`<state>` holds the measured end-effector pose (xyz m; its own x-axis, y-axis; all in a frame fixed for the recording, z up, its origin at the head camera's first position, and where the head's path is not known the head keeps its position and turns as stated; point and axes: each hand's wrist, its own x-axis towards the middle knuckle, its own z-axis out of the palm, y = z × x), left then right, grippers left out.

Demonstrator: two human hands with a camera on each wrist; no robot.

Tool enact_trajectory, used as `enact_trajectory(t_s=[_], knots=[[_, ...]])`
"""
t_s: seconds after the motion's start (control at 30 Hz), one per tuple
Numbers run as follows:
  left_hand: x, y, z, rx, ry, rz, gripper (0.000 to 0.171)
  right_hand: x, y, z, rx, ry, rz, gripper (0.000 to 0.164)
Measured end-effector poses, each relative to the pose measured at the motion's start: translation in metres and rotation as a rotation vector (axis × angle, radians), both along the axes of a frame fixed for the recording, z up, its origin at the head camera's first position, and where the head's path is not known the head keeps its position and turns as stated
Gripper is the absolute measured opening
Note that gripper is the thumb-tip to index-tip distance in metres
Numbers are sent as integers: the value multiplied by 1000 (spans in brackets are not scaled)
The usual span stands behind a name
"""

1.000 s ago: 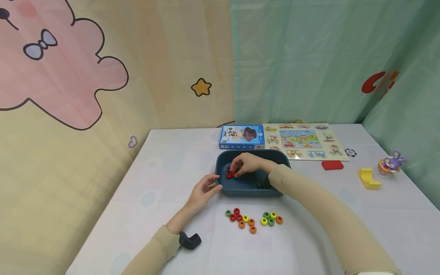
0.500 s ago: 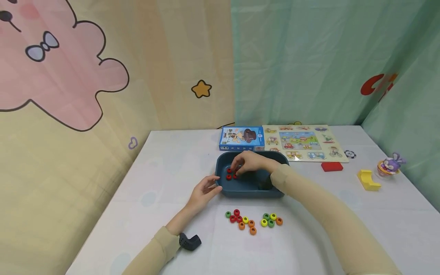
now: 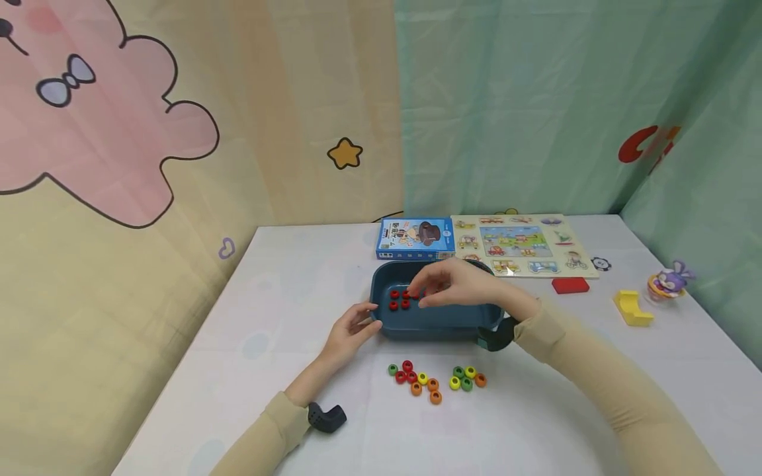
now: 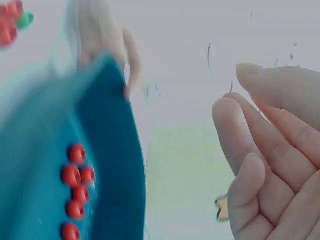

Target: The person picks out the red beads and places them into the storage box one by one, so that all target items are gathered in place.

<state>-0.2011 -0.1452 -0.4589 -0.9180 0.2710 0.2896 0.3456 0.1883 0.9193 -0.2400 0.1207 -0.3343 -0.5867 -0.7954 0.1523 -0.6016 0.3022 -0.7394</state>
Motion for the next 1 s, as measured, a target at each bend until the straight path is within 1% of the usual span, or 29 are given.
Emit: enact_trajectory(t_s=[0.1, 0.17, 0.23, 0.3, 0.37, 0.53, 0.63, 0.67, 0.8, 0.9, 1.0], knots=[[5, 1, 10, -11, 2, -6, 37, 27, 1, 3, -42, 6, 40, 22], [8, 2, 15, -24, 3, -7, 38, 42, 0, 2, -87, -23, 66, 20], [9, 2, 17, -26, -6, -9, 39, 55, -2, -2, -125, -46, 83, 18], [10, 2, 18, -30, -10, -8, 40, 62, -5, -12, -142, -52, 82, 17], [10, 2, 19, -28, -13, -8, 41, 67, -8, -26, -146, -43, 76, 16], [10, 1, 19, -28, -32, -7, 42, 69, -17, -70, -127, -24, 40, 18], [10, 2, 19, -30, -34, -9, 41, 66, -19, -88, -107, -25, 6, 20], [10, 2, 19, -29, -35, -11, 41, 65, -19, -92, -99, -30, -6, 21], [9, 2, 20, -28, -28, -25, 42, 63, -21, -103, -76, -2, -43, 23], [9, 2, 20, -24, -27, -38, 43, 62, -23, -109, -63, 58, -58, 23], [9, 2, 19, -15, -30, -41, 42, 60, -26, -114, -50, 96, -64, 22]])
